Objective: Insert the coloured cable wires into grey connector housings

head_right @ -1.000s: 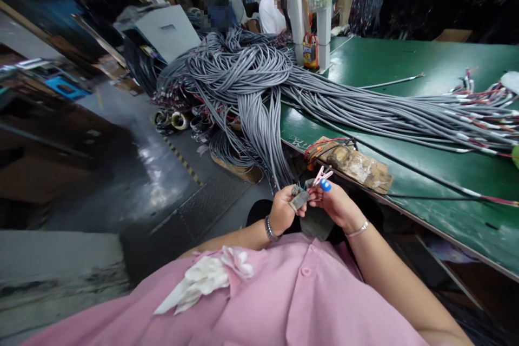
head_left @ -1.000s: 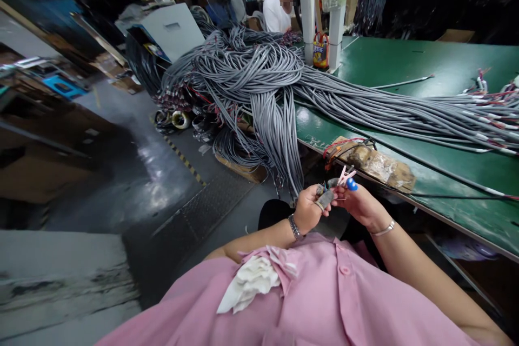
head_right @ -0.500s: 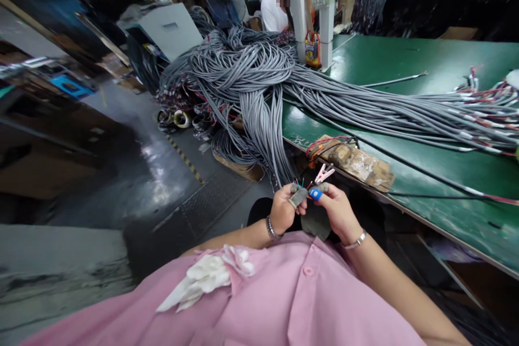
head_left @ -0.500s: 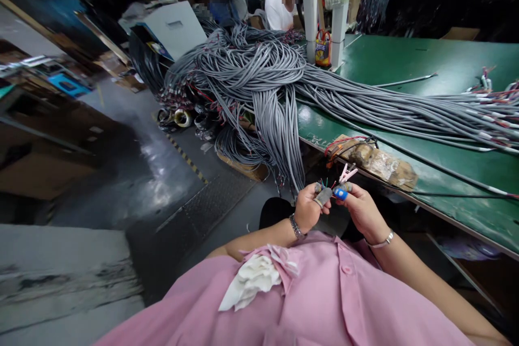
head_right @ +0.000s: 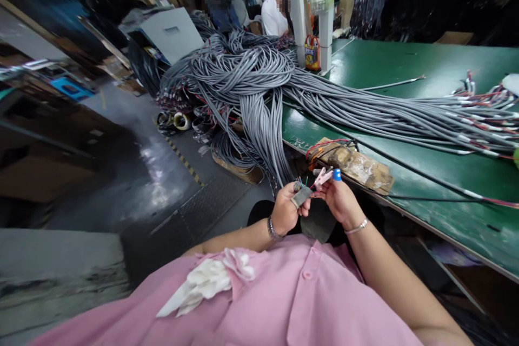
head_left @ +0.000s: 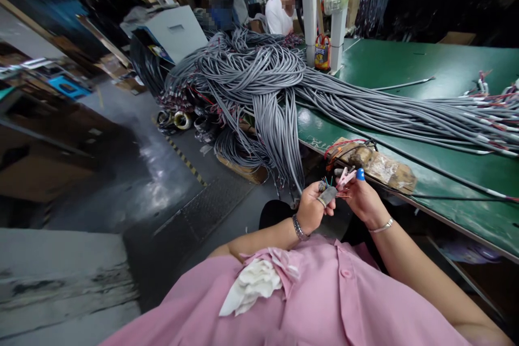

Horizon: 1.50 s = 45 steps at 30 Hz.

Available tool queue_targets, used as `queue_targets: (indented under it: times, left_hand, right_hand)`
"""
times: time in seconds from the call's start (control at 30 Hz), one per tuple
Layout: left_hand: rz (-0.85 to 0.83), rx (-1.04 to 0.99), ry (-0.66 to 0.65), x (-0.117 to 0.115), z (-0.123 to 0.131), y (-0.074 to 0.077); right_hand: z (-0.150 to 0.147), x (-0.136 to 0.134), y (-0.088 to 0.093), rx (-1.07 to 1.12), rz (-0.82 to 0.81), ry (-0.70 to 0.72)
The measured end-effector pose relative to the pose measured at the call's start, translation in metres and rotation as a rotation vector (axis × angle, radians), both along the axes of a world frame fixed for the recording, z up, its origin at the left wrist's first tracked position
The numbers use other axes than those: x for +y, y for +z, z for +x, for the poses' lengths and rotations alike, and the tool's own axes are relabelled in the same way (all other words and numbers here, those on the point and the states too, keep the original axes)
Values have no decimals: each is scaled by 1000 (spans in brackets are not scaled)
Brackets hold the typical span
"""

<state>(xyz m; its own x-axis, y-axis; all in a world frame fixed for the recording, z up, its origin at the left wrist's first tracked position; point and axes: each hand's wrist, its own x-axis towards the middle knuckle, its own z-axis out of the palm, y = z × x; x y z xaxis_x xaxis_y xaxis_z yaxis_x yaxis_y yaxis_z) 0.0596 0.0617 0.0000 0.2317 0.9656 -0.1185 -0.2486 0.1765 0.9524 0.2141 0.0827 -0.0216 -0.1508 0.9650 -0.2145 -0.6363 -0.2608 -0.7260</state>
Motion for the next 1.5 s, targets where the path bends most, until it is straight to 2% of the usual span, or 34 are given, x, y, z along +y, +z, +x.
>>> queue_targets:
  times: [0.17, 0.53, 0.67, 0.9, 1.07, 1.3, 1.43, 1.5]
  left_hand:
    - [2, 6, 3, 5, 7, 1]
    - [-10, 62, -25, 5, 5, -6]
    - [-36, 57, -35, 1, 1, -8]
    - [-49, 68, -39, -7, -11, -10]
    - [-18, 98, -54, -8, -13, -7]
    - [14, 184, -145, -9, -10, -3]
    - [4, 247, -272, -9, -10, -4]
    - [-1, 262, -277, -9, -11, -4]
  right_hand:
    - [-8, 2, 10, 26, 20, -74]
    - [-14, 4, 6, 63, -32, -152]
    - [-10, 1, 3, 102, -25, -88]
    - [8, -8, -6, 95, -58, 117]
    - [14, -18, 3, -19, 23, 286]
    - [3, -23, 20, -171, 26, 270]
    - [0, -26, 20, -264, 79, 287]
    - [2, -26, 17, -261, 81, 274]
